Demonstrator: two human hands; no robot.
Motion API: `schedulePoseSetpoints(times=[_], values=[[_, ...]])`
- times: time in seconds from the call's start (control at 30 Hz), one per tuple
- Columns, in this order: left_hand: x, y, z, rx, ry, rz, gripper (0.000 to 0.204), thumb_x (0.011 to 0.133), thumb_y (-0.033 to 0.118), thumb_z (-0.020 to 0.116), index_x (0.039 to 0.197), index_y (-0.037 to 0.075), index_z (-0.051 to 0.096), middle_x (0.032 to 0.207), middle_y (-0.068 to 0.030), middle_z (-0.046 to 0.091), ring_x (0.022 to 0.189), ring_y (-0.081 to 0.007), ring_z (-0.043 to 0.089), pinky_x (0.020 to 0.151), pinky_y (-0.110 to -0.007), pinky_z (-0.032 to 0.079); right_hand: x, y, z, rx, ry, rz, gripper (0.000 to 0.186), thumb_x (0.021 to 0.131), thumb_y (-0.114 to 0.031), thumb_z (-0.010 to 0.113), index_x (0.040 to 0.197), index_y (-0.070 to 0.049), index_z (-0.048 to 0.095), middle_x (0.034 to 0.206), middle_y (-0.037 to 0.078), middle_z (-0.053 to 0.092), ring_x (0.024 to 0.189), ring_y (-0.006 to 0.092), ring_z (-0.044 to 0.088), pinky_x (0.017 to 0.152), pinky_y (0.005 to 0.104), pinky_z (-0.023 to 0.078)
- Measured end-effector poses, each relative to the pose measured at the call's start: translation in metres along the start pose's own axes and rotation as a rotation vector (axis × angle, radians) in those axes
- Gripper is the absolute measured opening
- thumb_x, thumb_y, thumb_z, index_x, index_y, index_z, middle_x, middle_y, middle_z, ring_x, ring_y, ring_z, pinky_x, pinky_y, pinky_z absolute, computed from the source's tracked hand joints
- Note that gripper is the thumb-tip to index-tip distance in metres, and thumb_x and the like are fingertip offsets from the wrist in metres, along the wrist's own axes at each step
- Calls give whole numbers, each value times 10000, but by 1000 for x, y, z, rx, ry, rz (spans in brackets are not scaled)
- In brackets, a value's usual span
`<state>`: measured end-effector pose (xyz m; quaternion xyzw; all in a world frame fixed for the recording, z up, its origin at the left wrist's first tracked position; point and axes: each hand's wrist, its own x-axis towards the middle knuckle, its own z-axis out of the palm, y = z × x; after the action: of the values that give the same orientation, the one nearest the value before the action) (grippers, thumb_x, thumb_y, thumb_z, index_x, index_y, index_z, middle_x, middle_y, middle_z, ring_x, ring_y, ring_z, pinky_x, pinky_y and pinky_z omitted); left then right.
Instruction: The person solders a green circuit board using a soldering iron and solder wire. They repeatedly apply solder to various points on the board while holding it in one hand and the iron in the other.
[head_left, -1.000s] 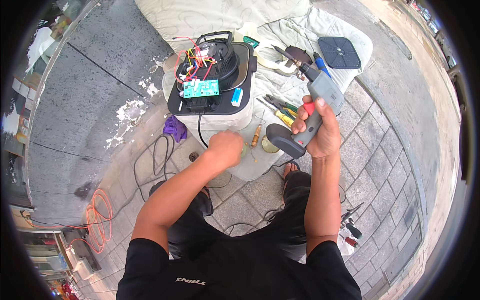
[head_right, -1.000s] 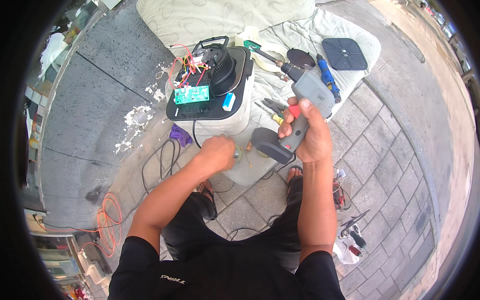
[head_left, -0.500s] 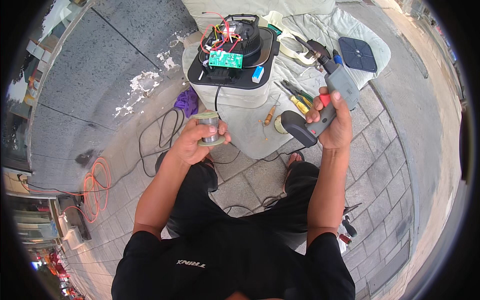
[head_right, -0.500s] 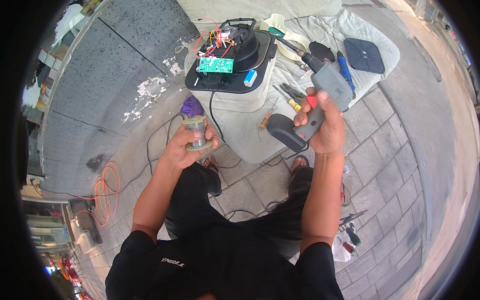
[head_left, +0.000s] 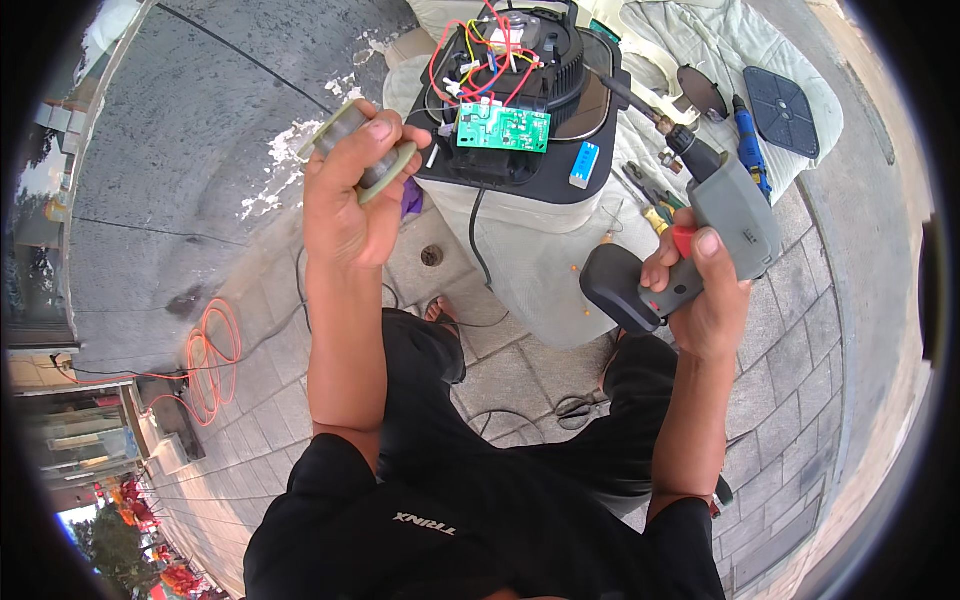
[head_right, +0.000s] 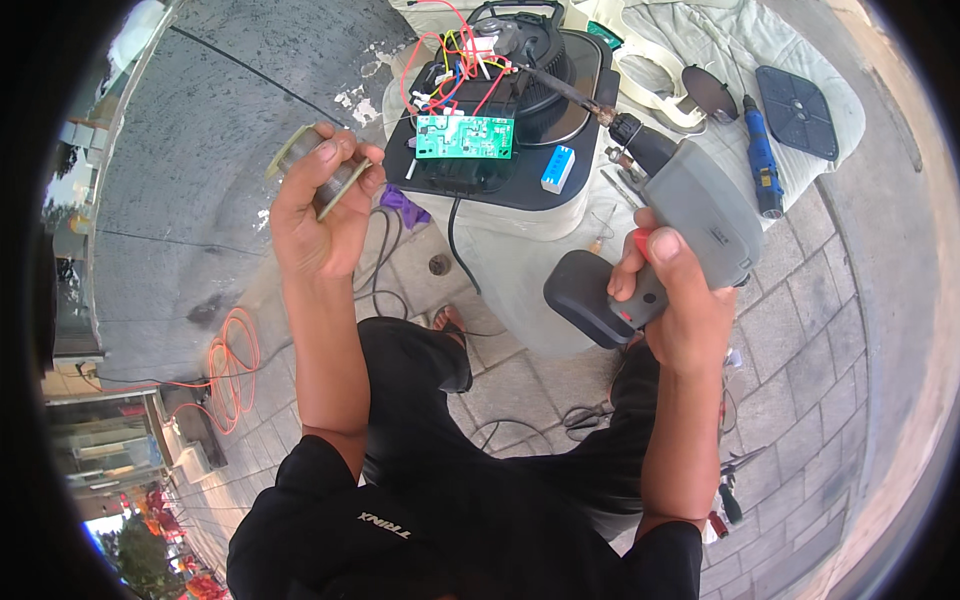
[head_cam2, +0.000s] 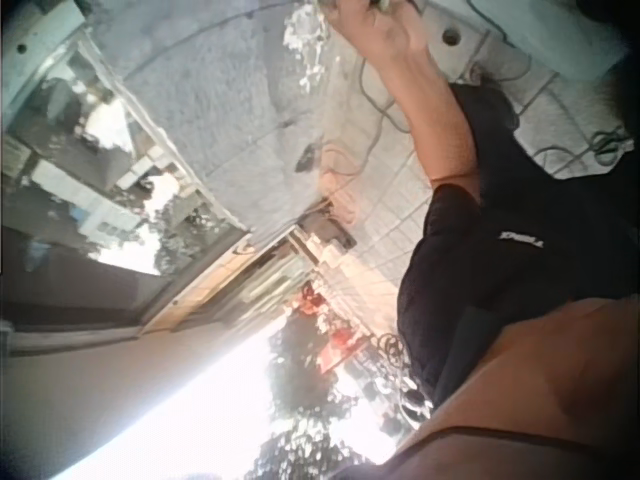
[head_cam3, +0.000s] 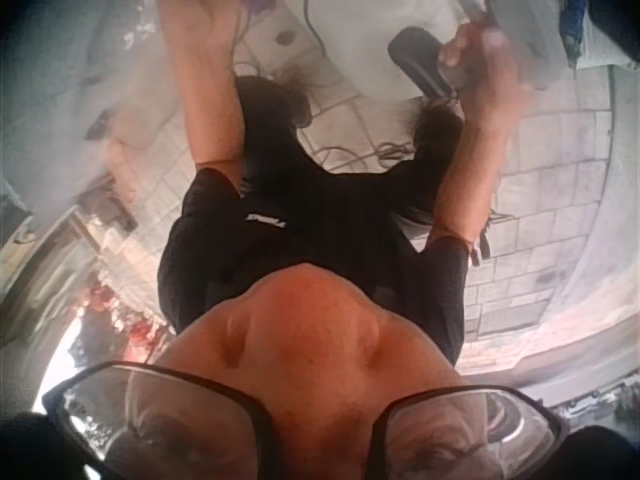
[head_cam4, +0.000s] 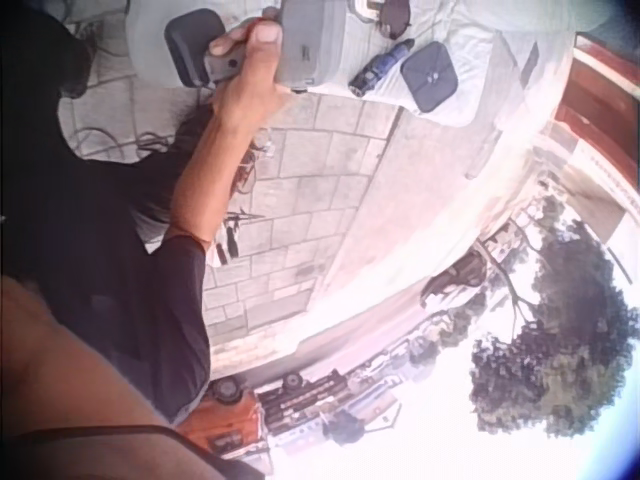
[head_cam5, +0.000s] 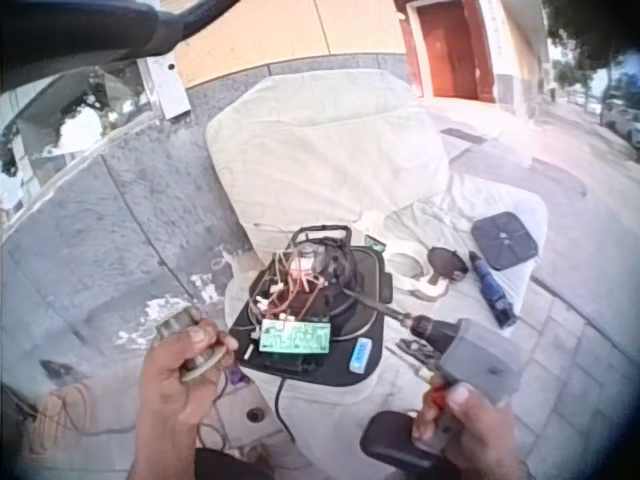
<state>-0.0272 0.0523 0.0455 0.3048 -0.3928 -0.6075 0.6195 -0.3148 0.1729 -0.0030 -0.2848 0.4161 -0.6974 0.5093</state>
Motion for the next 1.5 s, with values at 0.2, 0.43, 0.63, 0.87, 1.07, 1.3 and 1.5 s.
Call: schedulePoseSetpoints(times=[0.2,0.43,0.63,0.87,1.07,1.3,1.5], values=[[17,-6,13,73,56,-42,222,876,25,681,1089,1,622,896,-103,671,955,-301,721,795,-440,601,21,20,7,16,-59,10,438,881,-279,745,1096,85,626,743,151,630,583,230,610,567,352,517],[-12,-27,32,342,131,183,331,892,15,667,1197,4,539,929,-95,593,1081,-355,665,899,-544,596,18,32,10,8,-103,9,485,859,-280,799,1129,72,604,787,141,635,630,197,618,555,320,507],[-15,-34,32,368,217,279,311,905,-7,648,1188,-16,521,956,-113,602,1058,-336,664,901,-555,593,14,34,12,-21,-119,57,472,845,-265,813,1105,75,615,791,136,644,637,179,615,572,303,511],[-21,-46,27,546,237,422,304,907,-37,622,1189,-23,508,962,-109,605,1037,-309,664,884,-512,611,6,35,8,-44,-113,79,425,848,-218,818,1086,81,632,798,150,661,654,187,632,583,304,523],[-24,-52,34,411,102,566,357,917,-52,631,1231,10,472,997,-117,590,1070,-290,643,918,-546,603,5,35,5,-36,-106,68,437,850,-222,819,1101,82,629,811,152,664,657,189,634,585,307,527],[-19,-59,41,406,193,509,350,859,-170,611,1125,-32,431,975,-141,584,1003,-241,654,933,-530,612,6,36,6,-21,-92,64,423,853,-211,812,1103,77,628,827,150,661,666,192,635,594,314,533],[-19,-60,35,405,224,523,346,862,-164,618,1125,-35,433,973,-144,585,1002,-240,656,924,-529,618,1,35,5,-46,-90,107,399,851,-188,809,1095,74,633,831,142,662,672,186,636,601,308,530]])
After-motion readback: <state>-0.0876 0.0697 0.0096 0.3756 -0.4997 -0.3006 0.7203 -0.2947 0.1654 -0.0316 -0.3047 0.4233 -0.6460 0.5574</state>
